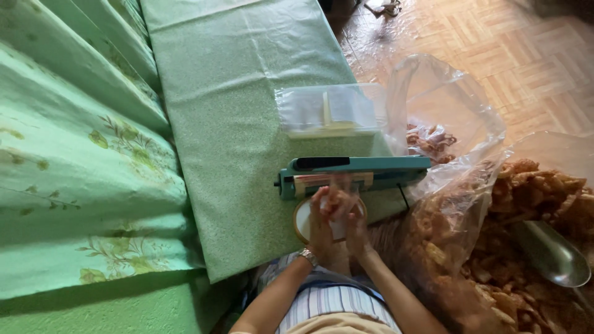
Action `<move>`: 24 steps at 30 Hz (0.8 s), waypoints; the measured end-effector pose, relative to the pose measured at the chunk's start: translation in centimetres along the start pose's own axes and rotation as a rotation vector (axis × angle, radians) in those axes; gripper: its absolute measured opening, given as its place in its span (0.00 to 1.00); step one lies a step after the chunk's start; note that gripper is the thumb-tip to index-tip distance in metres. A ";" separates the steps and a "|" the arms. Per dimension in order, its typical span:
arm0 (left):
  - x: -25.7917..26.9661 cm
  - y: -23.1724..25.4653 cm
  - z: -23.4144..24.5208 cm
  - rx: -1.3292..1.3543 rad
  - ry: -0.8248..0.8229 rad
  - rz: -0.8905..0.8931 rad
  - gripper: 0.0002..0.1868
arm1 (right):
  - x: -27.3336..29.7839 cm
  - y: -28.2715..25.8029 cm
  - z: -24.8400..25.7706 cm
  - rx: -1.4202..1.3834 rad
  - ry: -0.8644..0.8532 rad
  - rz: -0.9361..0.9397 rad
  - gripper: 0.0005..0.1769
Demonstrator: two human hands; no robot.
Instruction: Filling and sealing plastic bags with snacks
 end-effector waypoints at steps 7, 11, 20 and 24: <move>-3.3 3.6 -1.7 0.007 -0.017 -0.114 0.27 | 0.4 -2.3 -0.4 -0.041 0.051 -0.048 0.33; -5.0 7.3 -1.2 -0.092 -0.085 -0.197 0.26 | 0.1 -3.3 -0.1 0.178 0.079 0.077 0.29; -5.8 7.2 -0.6 -0.206 -0.069 -0.241 0.17 | -0.3 -6.6 -0.7 0.449 0.231 0.251 0.21; -7.5 10.7 0.4 -0.121 -0.070 -0.178 0.11 | 0.0 -10.6 -0.9 0.519 0.229 0.266 0.14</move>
Point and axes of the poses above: each hand's wrist, its own x-axis away from the middle knuckle, its own z-axis out of the back of the hand, y = z × x, the point moved 3 cm from there along -x, towards the middle knuckle, and after that the axes turned 13 degrees about -z, right-handed, at the moved point
